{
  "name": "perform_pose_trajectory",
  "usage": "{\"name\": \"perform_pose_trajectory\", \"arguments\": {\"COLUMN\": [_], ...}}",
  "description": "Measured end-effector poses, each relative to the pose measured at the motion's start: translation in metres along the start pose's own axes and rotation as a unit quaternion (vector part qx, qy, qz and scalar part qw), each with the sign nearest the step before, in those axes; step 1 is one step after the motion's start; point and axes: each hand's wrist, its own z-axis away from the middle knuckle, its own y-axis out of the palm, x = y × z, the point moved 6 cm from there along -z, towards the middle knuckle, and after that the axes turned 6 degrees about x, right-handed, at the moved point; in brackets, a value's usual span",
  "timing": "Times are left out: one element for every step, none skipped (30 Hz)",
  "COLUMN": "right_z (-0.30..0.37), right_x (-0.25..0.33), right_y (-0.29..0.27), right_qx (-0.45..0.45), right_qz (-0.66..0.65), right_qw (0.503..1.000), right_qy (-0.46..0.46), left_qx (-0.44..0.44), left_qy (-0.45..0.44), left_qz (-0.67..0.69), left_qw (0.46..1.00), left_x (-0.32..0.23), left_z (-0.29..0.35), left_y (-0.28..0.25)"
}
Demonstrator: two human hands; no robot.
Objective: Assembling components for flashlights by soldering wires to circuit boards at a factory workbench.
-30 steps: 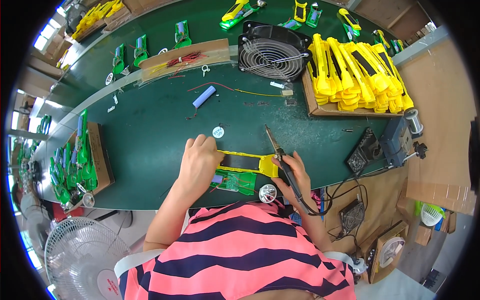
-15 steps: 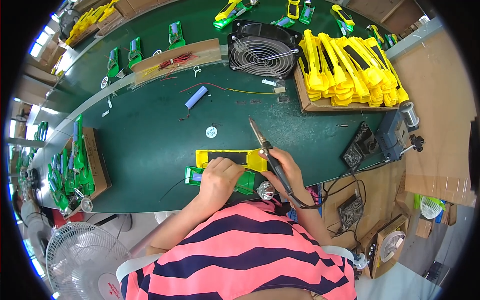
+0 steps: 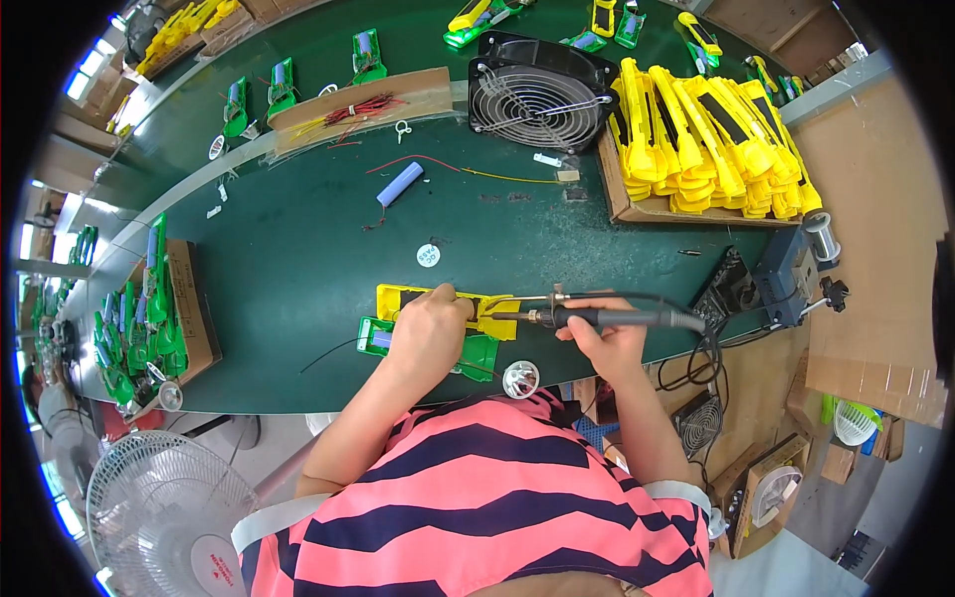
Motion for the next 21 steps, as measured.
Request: {"name": "perform_pose_trajectory", "arguments": {"right_z": [-0.001,-0.003,-0.005,-0.006,-0.006,-0.006,-0.007,-0.006,-0.005,-0.004,-0.003,-0.003,-0.002,-0.001,0.0,0.0,0.0,0.001,0.001,0.001,0.001], "right_x": [-0.005,-0.01,-0.013,-0.015,-0.018,-0.02,-0.019,-0.021,-0.024,-0.025,-0.026,-0.026,-0.026,-0.027,-0.028,-0.028,-0.027,-0.028,-0.028,-0.026,-0.024], "right_y": [0.0,0.0,0.002,0.003,0.005,0.007,0.009,0.01,0.011,0.012,0.012,0.012,0.012,0.013,0.013,0.012,0.012,0.011,0.011,0.011,0.012], "right_qx": [0.008,0.018,0.023,0.024,0.032,0.039,0.049,0.05,0.048,0.046,0.047,0.045,0.043,0.043,0.036,0.029,0.028,0.024,0.02,0.021,0.023], "right_qz": [-0.001,-0.003,-0.001,-0.001,0.013,0.028,0.041,0.04,0.048,0.056,0.056,0.058,0.06,0.06,0.049,0.038,0.038,0.033,0.028,0.028,0.033], "right_qw": [1.0,0.998,0.998,0.998,0.997,0.995,0.996,0.996,0.996,0.996,0.996,0.996,0.996,0.996,0.998,0.999,0.999,0.998,0.998,0.998,0.998], "right_qy": [0.03,0.059,0.065,0.065,0.074,0.083,0.066,0.066,0.062,0.058,0.059,0.049,0.04,0.04,0.03,0.02,0.02,0.037,0.055,0.055,0.055], "left_qx": [0.007,0.014,0.021,0.021,0.023,0.024,0.024,0.025,0.026,0.023,0.023,0.025,0.027,0.027,0.027,0.026,0.026,0.027,0.029,0.028,0.025], "left_qy": [0.0,-0.002,-0.003,-0.004,-0.001,0.002,0.002,0.003,0.004,0.007,0.006,0.008,0.009,0.009,0.011,0.012,0.013,0.012,0.012,0.012,0.014], "left_qz": [0.003,0.005,0.005,0.005,0.009,0.013,0.013,0.011,0.008,0.013,0.014,0.009,0.004,0.004,0.003,0.001,0.001,-0.003,-0.008,-0.008,-0.012], "left_qw": [1.0,1.0,1.0,1.0,1.0,1.0,1.0,1.0,1.0,1.0,1.0,1.0,1.0,1.0,1.0,1.0,1.0,1.0,0.999,0.999,1.0], "left_x": [0.0,0.0,0.001,0.001,0.001,0.001,0.001,0.001,0.001,0.001,0.001,0.0,0.0,0.0,0.001,0.001,0.001,0.001,0.0,0.0,0.0], "left_z": [-0.001,-0.002,-0.002,-0.002,-0.002,-0.003,-0.003,-0.003,-0.003,-0.003,-0.003,-0.004,-0.004,-0.004,-0.003,-0.003,-0.004,-0.004,-0.004,-0.004,-0.004], "left_y": [0.001,0.0,0.002,0.001,0.0,0.0,0.0,0.0,0.0,0.0,-0.001,-0.001,-0.002,-0.001,0.0,0.0,0.0,0.0,0.0,0.0,0.0]}}
